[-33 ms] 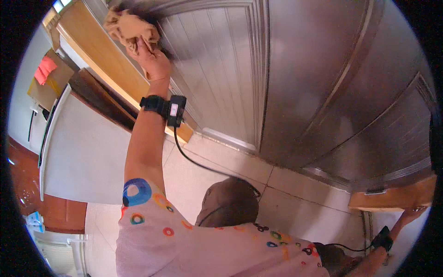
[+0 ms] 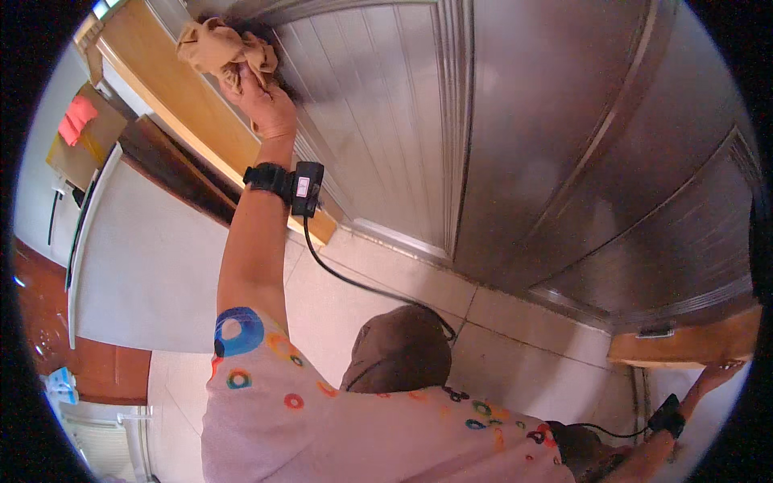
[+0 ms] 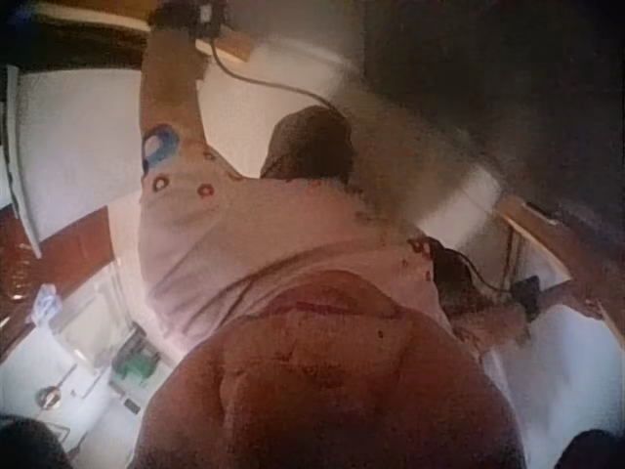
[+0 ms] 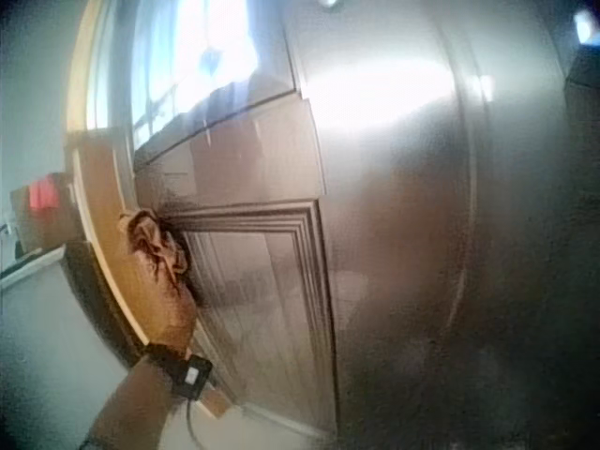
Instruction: Wiping down a metallic door and window frame with a dry cloth.
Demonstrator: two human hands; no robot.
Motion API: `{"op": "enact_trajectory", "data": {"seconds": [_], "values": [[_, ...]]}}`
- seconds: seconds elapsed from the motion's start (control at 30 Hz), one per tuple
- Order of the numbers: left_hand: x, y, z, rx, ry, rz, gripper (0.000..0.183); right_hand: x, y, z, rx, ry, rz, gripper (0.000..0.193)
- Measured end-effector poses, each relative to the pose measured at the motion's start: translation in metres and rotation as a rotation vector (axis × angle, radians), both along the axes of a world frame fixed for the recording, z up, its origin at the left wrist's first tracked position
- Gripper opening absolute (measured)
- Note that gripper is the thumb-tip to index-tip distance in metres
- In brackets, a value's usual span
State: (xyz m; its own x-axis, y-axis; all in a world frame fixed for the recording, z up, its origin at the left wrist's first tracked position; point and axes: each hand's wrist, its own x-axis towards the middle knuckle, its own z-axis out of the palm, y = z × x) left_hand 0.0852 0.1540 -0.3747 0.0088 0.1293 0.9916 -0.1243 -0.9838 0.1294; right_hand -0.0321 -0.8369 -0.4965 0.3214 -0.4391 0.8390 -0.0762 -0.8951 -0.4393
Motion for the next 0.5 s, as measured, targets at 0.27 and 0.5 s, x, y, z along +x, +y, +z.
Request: {"op": "enact_trajectory", "data": {"seconds": [0.27, 0.5], "values": [[-0.009, -0.028, -0.133, -0.153, 0.091, 0.115, 0.045, -0.006, -0.015, 0.000, -0.170, 0.125, -0.235, 0.065], [-0.025, -0.038, -0.228, -0.334, 0.447, 0.244, 0.042, -0.017, -0.004, 0.034, -0.255, 0.132, -0.203, 0.063]]}}
